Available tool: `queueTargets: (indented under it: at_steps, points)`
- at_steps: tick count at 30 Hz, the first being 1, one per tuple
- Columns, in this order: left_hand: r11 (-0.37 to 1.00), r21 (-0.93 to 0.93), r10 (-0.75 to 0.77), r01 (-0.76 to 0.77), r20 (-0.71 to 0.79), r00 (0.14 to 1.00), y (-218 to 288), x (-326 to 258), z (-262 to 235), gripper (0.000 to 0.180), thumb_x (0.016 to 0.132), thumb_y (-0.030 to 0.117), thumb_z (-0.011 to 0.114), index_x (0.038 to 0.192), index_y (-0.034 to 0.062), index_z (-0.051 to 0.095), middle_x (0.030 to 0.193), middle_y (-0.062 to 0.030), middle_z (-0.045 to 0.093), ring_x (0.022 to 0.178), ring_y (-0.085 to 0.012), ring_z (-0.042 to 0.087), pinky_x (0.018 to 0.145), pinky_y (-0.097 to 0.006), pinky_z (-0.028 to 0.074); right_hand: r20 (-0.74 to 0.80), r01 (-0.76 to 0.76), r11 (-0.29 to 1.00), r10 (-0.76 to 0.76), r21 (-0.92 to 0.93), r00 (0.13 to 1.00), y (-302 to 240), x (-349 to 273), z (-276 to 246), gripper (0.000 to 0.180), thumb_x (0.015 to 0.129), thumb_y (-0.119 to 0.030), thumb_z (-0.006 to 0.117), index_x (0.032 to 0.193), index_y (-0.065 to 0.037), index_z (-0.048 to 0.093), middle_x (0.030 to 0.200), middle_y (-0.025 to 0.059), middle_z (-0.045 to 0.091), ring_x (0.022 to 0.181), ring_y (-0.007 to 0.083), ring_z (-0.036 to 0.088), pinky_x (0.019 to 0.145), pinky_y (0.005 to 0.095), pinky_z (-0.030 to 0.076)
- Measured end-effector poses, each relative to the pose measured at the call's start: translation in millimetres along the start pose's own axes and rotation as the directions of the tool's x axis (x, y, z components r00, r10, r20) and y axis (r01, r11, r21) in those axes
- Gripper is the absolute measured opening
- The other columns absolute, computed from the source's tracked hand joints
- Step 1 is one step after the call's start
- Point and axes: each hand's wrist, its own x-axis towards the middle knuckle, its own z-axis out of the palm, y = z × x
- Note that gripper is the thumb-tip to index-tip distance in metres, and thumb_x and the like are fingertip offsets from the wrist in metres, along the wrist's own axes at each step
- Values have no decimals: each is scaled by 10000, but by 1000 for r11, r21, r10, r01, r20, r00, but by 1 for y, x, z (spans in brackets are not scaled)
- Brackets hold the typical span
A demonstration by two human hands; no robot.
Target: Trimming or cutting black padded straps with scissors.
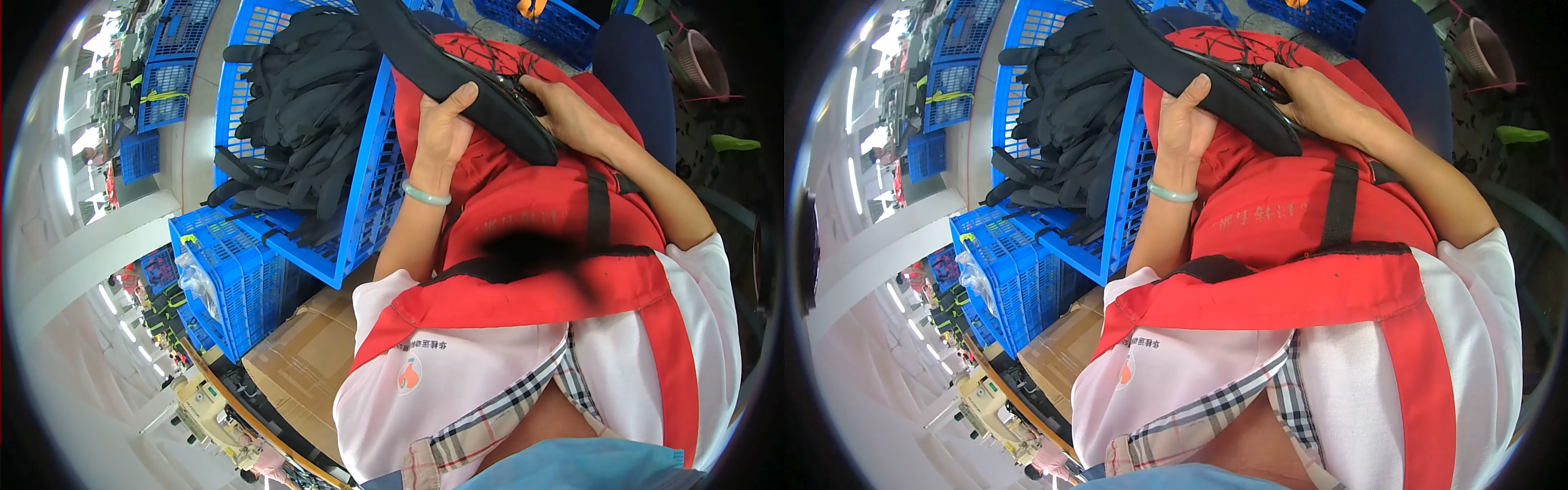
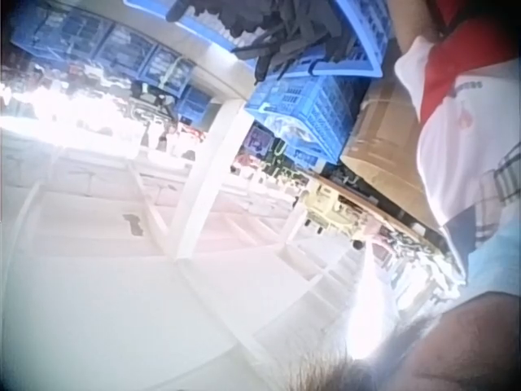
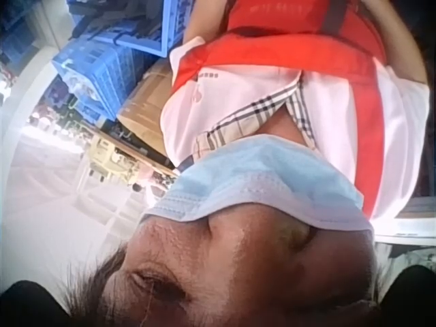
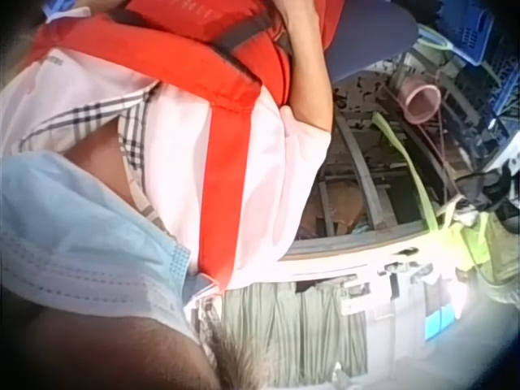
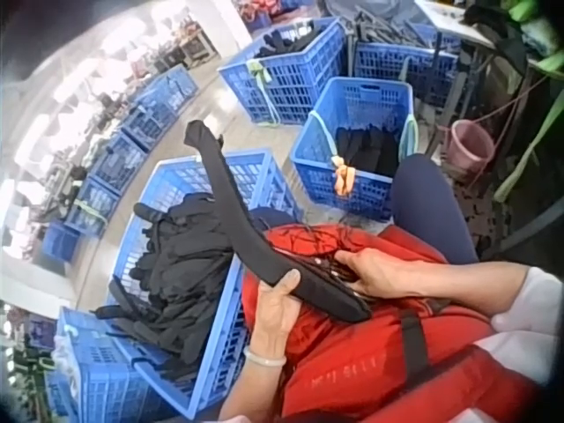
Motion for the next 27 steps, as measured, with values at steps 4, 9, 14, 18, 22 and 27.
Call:
queueTargets:
  at_steps: [4,9,14,18,22,27]
  points:
    - [997,71,-4,7,-39,999,9,-20,1,294,824,-39,675,1104,-3,592,1088,-88,636,1004,-210,620,942,-353,488,-8,-57,998,57,-7,998,-7,-5,-9,335,862,-187,654,1070,38,519,820,268,600,789,433,584,673,440,452]
    - [981,122,161,-149,-94,983,53,-11,-10,283,836,-1,659,1106,7,574,1046,-88,642,960,-205,630,911,-355,501,74,-120,986,129,-116,989,-18,-3,-16,350,825,-115,661,1121,7,518,840,268,587,793,432,575,676,440,441]
    - [994,96,50,-44,-66,997,42,4,-8,359,757,-22,736,1080,27,584,998,-60,644,911,-182,631,884,-325,505,-12,-46,994,45,-100,999,-8,-7,-12,307,819,-92,646,1066,29,509,818,268,581,801,448,569,676,451,435]
    - [991,117,75,-61,-121,990,31,7,-8,365,735,-58,746,1060,29,603,970,-48,647,891,-166,632,869,-304,505,58,-141,981,150,-130,987,2,-4,-15,297,840,-131,624,1055,33,500,841,277,592,834,455,575,692,454,437]
    - [989,137,77,-61,-116,990,25,8,-7,368,728,-72,749,1054,25,609,961,-46,651,881,-165,634,858,-298,506,71,-102,989,110,-108,991,1,-5,-14,314,850,-156,613,1067,29,482,853,274,597,842,452,573,706,467,433]
    - [984,157,94,-80,-85,992,21,6,-4,367,711,-74,762,1035,25,620,959,-48,656,885,-168,633,855,-303,504,118,-68,988,85,-137,989,-2,3,-15,434,838,-138,646,1180,39,446,923,278,606,909,439,586,754,472,444]
